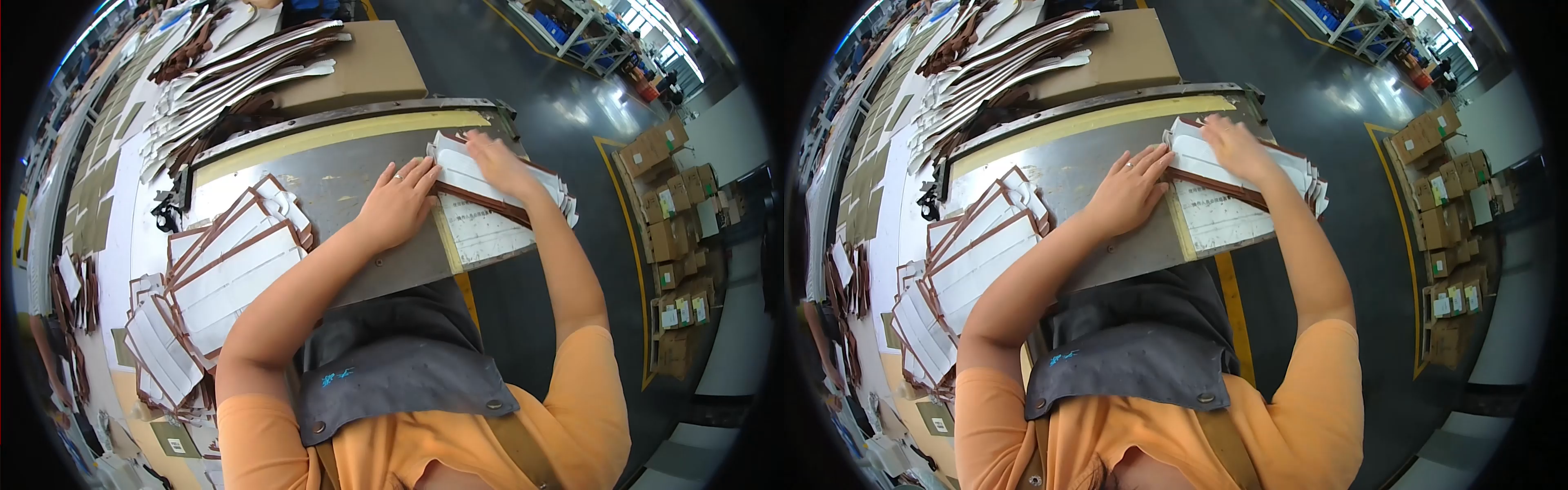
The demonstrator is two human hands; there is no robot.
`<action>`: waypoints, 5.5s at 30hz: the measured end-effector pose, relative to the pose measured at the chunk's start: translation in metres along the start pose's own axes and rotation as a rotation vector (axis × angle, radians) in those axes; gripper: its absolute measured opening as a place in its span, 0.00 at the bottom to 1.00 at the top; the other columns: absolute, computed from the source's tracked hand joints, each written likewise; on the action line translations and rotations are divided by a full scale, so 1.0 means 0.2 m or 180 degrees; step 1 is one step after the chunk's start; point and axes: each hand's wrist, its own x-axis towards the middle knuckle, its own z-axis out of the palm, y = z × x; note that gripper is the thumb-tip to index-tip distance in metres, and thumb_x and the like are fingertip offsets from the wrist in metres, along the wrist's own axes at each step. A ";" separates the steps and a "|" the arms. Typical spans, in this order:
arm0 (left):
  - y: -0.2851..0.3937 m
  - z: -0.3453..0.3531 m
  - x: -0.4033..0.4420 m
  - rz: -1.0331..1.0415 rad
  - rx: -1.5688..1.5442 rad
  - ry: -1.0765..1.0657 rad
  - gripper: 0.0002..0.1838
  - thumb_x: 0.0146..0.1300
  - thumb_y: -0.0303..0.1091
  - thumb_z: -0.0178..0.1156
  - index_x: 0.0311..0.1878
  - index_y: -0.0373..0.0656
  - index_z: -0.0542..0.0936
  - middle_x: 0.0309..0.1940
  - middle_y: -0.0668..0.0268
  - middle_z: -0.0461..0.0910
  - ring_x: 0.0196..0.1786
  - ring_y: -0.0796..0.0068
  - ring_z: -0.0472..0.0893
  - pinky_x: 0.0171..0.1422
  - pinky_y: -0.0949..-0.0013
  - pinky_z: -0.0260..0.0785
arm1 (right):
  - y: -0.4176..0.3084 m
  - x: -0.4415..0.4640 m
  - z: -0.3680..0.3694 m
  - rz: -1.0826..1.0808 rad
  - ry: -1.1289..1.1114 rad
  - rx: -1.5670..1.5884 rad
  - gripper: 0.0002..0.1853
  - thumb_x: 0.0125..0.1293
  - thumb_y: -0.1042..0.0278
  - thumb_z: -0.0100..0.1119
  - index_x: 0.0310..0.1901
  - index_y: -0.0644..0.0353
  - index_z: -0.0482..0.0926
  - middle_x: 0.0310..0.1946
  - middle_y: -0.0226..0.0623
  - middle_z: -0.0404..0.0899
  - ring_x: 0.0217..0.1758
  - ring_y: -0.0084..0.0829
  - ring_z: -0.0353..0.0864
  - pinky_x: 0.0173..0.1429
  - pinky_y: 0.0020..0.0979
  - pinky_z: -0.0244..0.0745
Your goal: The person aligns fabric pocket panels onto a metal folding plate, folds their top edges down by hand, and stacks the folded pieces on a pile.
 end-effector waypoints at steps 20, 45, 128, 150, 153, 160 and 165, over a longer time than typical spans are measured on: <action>-0.43 -0.70 -0.78 -0.1756 -0.0749 0.0883 0.19 0.65 0.23 0.47 0.59 0.42 0.68 0.43 0.57 0.78 0.44 0.61 0.77 0.49 0.64 0.68 | -1.19 0.22 0.33 -0.1870 -0.1129 0.1427 0.13 0.56 0.67 0.62 0.42 0.61 0.76 0.40 0.38 0.76 0.40 0.32 0.75 0.45 0.31 0.71; -0.75 -0.50 -0.46 -0.1694 0.1220 -0.0331 0.22 0.67 0.44 0.46 0.60 0.43 0.68 0.65 0.55 0.64 0.67 0.50 0.63 0.69 0.48 0.52 | -0.69 0.64 0.30 -0.0677 0.1459 0.0164 0.09 0.54 0.73 0.61 0.32 0.63 0.70 0.34 0.42 0.74 0.37 0.39 0.74 0.42 0.35 0.69; -0.67 -0.57 -0.46 -0.1598 0.0683 -0.0104 0.16 0.61 0.38 0.55 0.52 0.49 0.74 0.51 0.64 0.75 0.56 0.58 0.71 0.61 0.53 0.57 | -0.85 0.33 0.21 -0.0739 0.0036 0.1197 0.12 0.66 0.62 0.54 0.41 0.62 0.79 0.39 0.42 0.79 0.41 0.32 0.80 0.45 0.30 0.73; -0.70 -0.48 -0.44 -0.1494 0.1007 0.0101 0.22 0.67 0.46 0.49 0.61 0.48 0.70 0.58 0.56 0.68 0.60 0.51 0.66 0.64 0.55 0.59 | -0.73 0.37 0.34 -0.1242 0.0860 -0.0236 0.17 0.67 0.65 0.51 0.56 0.58 0.73 0.55 0.42 0.72 0.60 0.42 0.69 0.63 0.38 0.64; -0.69 -0.48 -0.45 -0.1466 0.0998 0.0181 0.21 0.67 0.44 0.51 0.59 0.46 0.72 0.55 0.56 0.69 0.58 0.50 0.67 0.60 0.56 0.62 | -0.75 0.37 0.33 -0.1274 0.0920 -0.0278 0.17 0.65 0.65 0.53 0.54 0.58 0.74 0.50 0.40 0.74 0.56 0.40 0.71 0.61 0.39 0.66; -0.69 -0.48 -0.45 -0.1399 0.0957 0.0217 0.20 0.65 0.42 0.53 0.59 0.46 0.72 0.53 0.57 0.70 0.55 0.51 0.69 0.56 0.57 0.65 | -0.82 0.45 0.30 -0.1579 0.1017 -0.0324 0.15 0.59 0.68 0.58 0.49 0.59 0.77 0.45 0.35 0.75 0.51 0.38 0.72 0.57 0.37 0.66; -0.69 -0.49 -0.47 -0.1305 0.0926 0.0217 0.20 0.63 0.40 0.55 0.58 0.46 0.72 0.51 0.57 0.70 0.53 0.51 0.70 0.54 0.57 0.66 | -1.02 0.67 0.44 -0.2105 0.0916 0.0354 0.14 0.59 0.70 0.56 0.48 0.60 0.77 0.44 0.37 0.74 0.49 0.39 0.72 0.54 0.38 0.68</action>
